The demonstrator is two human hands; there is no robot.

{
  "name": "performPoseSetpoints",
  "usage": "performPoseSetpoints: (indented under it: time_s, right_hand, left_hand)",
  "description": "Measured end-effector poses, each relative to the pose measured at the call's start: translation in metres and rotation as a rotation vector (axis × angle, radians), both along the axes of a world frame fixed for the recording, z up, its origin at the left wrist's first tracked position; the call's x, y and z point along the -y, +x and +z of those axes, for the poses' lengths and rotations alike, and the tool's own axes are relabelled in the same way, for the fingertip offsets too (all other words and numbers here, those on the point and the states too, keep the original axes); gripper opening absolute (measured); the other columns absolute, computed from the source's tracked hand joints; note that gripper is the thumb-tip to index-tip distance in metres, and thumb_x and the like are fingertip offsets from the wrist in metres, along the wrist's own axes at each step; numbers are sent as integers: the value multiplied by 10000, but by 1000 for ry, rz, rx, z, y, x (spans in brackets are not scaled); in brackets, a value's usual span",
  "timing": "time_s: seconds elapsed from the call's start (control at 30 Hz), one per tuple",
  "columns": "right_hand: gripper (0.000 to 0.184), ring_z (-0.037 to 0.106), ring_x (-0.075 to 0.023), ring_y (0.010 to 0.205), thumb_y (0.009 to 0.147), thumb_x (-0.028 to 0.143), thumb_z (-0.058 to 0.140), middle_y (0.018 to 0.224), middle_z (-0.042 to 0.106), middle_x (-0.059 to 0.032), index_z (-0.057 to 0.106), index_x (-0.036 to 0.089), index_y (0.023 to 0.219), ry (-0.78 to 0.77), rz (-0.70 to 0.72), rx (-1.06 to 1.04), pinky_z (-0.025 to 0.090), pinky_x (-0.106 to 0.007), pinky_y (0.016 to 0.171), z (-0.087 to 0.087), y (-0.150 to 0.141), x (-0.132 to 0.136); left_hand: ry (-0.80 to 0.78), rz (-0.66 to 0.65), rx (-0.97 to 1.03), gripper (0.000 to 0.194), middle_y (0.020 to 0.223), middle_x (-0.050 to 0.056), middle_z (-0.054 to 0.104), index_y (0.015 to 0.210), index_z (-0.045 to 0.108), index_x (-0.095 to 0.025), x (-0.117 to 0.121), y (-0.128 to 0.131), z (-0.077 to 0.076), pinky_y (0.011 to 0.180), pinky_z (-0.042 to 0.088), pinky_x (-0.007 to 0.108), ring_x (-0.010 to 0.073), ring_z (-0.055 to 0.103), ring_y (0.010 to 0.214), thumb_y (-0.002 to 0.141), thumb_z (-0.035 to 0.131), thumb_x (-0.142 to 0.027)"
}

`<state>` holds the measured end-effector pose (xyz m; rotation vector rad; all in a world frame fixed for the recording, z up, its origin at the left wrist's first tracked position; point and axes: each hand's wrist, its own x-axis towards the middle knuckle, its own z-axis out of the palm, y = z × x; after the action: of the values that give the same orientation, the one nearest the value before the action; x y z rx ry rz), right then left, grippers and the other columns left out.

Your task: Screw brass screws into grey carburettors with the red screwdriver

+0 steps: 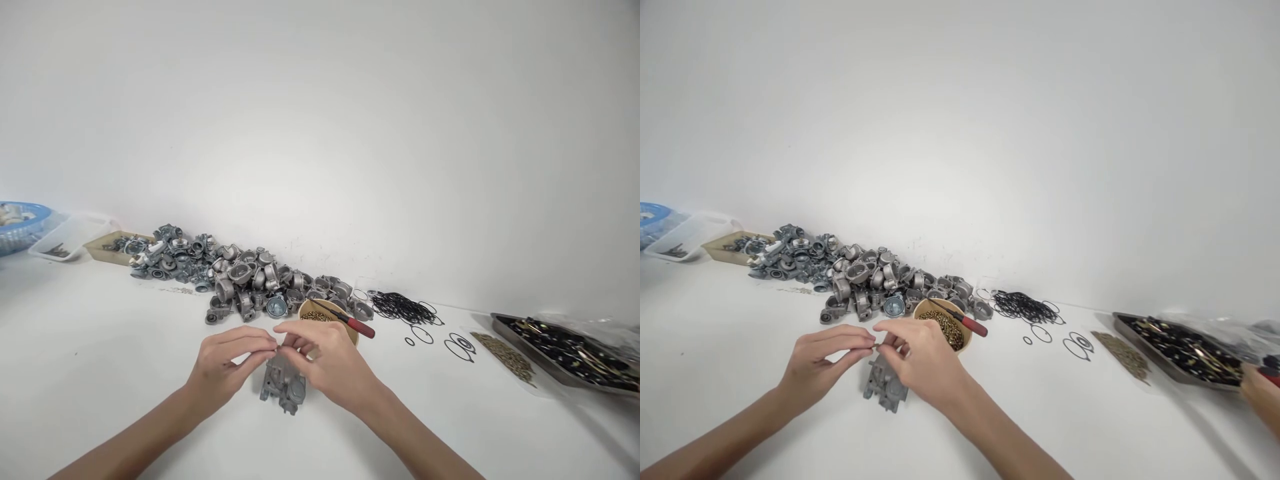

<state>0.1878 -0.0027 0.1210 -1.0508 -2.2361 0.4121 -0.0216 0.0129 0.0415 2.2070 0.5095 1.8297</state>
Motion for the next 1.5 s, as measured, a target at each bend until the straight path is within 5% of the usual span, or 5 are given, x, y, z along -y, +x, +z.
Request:
performPoseSetpoints:
  time_s: [0.27,0.5,0.8,1.2,1.5]
  right_hand:
    - [160,695,-157,707,902,146,591,867,754,-34,740,202,889,-196,-183,75,549,-258,648,-37,52,0]
    - [231,649,-164,681,827,55,610,784,714,-25,781,207,798,-276,-257,243,448,-250,619,-88,65,5]
    - [307,621,-184,736,871,42,512,821,638,-62,766,187,777,-257,-232,312,414,-267,644,-84,66,9]
    - [169,707,-177,703,944,330,665,842,783,-44,786,224,894,-131,-227,-201,581,-277,615,-75,58,6]
    - [109,776,-186,811,921,288,707,905,813,-46,779,209,898,-177,-129,-359,661,-285,732,-80,45,1]
  left_hand:
    - [-169,-304,-391,141,833,39,838,1030,820,-194,-8,-26,14,571,615,224,171,777,641,977,709,-126]
    - [-261,-318,-597,241,763,40,813,941,825,-200,-6,-26,16,474,482,240,150,694,531,1025,604,-149]
    - [-207,-267,-664,318,671,33,742,921,788,-192,-6,-24,14,467,454,242,142,640,480,1093,526,-245]
    - [-151,-269,-657,294,907,96,804,1073,806,-209,-5,-25,6,600,557,265,202,760,694,1090,513,-184]
    - [-131,-262,-635,270,980,91,805,1090,799,-210,-7,-25,3,584,539,261,192,748,686,1074,534,-164]
